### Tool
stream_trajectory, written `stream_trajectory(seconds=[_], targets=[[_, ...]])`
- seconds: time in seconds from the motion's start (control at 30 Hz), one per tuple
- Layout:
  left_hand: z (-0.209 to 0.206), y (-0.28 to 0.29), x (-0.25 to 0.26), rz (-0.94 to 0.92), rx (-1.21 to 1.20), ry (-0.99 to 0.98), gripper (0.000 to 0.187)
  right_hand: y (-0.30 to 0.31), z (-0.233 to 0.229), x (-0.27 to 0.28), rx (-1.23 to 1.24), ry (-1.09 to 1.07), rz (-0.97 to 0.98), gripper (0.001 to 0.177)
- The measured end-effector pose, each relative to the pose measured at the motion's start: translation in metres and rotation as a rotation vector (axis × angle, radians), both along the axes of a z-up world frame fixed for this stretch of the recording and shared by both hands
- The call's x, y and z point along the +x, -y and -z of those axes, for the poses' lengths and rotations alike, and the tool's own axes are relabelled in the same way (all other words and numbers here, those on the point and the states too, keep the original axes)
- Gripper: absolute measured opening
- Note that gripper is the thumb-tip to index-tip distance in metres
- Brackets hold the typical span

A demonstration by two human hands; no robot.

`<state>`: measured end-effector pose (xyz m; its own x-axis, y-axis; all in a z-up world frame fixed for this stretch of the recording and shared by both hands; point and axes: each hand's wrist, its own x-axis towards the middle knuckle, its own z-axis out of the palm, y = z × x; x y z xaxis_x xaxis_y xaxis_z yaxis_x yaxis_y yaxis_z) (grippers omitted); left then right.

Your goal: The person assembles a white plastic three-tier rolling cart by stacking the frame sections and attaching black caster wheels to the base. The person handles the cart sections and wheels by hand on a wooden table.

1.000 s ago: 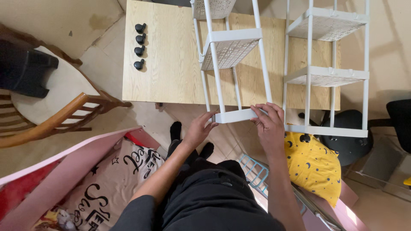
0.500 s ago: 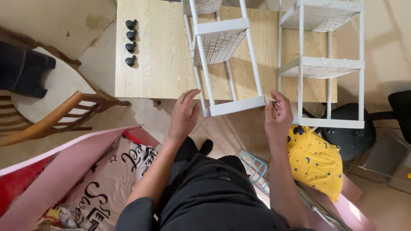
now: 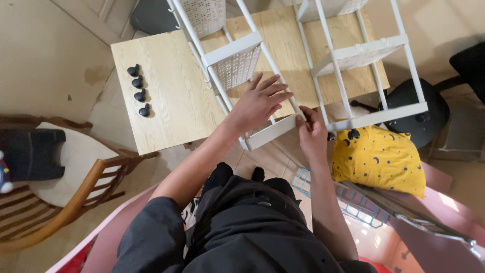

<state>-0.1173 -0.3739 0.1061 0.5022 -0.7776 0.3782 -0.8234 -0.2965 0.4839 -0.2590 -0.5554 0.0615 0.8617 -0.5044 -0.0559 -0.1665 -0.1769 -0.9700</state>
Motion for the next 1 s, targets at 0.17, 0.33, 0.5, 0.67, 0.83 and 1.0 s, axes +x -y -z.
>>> stream_trajectory(seconds=[0.17,0.33,0.5,0.67,0.83,1.0], targets=[[0.019,0.033,0.021,0.150,0.094,-0.001,0.045,0.015,0.015,-0.013,0.027,-0.016,-0.137,0.037],[0.028,0.042,0.023,0.180,0.130,-0.076,0.033,0.036,0.030,-0.011,0.289,0.058,-0.336,0.056],[0.031,0.043,0.019,0.126,0.101,-0.097,0.019,0.043,0.043,-0.002,0.345,0.099,-0.397,0.069],[0.039,0.045,0.018,0.114,0.064,-0.057,0.019,0.042,0.042,-0.003,0.297,0.122,-0.398,0.075],[0.049,0.045,0.019,0.124,0.043,-0.047,0.019,0.038,0.034,-0.001,0.382,0.160,-0.439,0.074],[0.052,0.040,0.022,0.144,0.034,-0.032,0.016,0.031,0.030,0.001,0.436,0.146,-0.431,0.077]])
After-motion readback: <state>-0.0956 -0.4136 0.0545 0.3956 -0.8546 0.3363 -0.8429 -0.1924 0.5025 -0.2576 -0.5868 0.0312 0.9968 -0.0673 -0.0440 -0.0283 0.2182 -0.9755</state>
